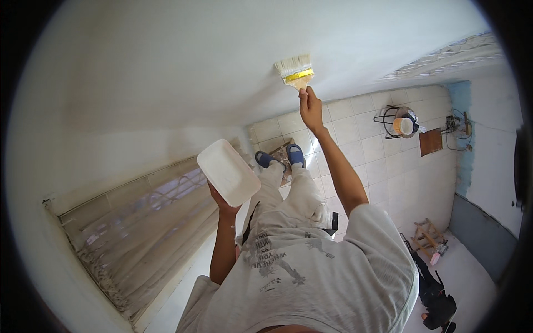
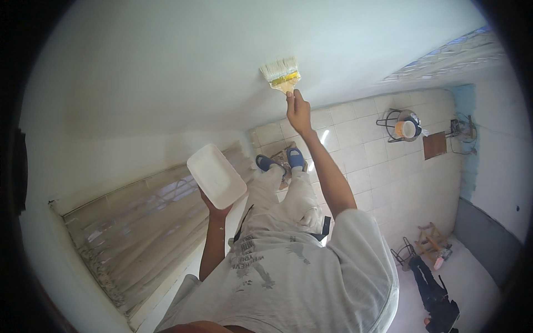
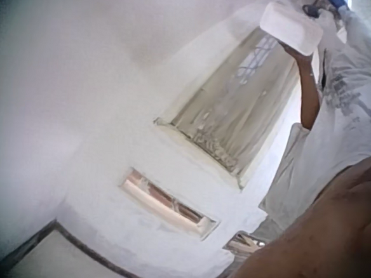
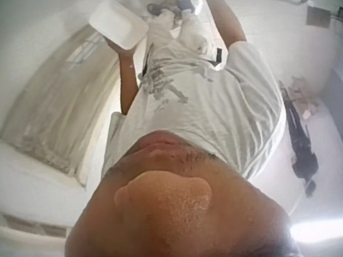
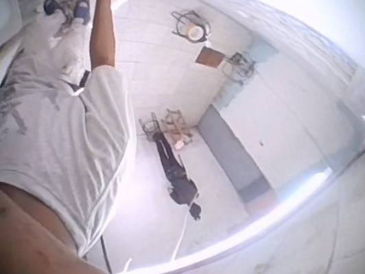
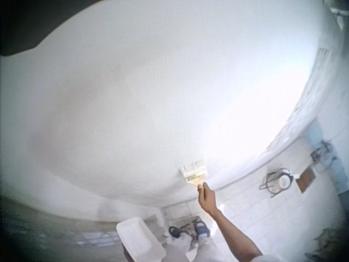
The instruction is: The person paints a white ceiling with a brush after dipping it into a small container of white paint.
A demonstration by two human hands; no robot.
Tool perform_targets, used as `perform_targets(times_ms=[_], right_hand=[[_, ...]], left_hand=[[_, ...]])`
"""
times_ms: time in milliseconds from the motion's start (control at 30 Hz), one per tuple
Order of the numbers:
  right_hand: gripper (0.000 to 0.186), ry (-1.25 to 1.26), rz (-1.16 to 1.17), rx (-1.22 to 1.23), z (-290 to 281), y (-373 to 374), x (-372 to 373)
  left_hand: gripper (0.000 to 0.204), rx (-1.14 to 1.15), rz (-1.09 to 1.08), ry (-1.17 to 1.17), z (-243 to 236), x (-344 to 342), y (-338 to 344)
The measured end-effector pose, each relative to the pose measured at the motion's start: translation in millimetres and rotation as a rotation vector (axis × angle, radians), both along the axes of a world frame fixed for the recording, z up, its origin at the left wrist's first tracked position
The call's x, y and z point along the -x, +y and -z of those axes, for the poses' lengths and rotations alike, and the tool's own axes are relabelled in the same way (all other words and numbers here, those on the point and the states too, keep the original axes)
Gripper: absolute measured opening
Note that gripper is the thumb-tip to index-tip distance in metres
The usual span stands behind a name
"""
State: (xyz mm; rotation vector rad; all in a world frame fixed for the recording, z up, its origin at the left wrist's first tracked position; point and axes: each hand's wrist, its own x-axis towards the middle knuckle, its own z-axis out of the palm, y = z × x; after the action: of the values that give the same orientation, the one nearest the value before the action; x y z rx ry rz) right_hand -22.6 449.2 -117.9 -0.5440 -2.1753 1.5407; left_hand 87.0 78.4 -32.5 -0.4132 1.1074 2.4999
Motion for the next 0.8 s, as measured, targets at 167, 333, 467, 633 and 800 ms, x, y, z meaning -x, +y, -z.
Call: perform_targets(times_ms=[167,333,467,633,800], right_hand=[[0.053,-0.454,-0.059,-0.121,125.8,5.9,14.5],[0.058,-0.862,-0.186,0.26,149.9,8.2,10.3],[0.058,-0.391,-0.103,-0.058,107.6,-15.7,1.1],[0.054,-0.169,-0.12,0.126,-55.2,-43.4,-7.4],[0.044,-0.017,-0.057,-0.025,10.0,-44.3,13.7]], left_hand=[[0.07,0.079,-0.019,0.013,1.7,-4.2,-13.3],[0.067,0.128,0.006,0.062,3.4,-8.9,-22.0],[0.068,-0.045,-0.027,-0.073,-9.4,-8.3,-15.8],[0.069,-0.028,0.032,-0.019,4.3,-12.2,-18.8],[0.07,0.077,0.053,0.045,-7.0,-15.3,-8.5]])
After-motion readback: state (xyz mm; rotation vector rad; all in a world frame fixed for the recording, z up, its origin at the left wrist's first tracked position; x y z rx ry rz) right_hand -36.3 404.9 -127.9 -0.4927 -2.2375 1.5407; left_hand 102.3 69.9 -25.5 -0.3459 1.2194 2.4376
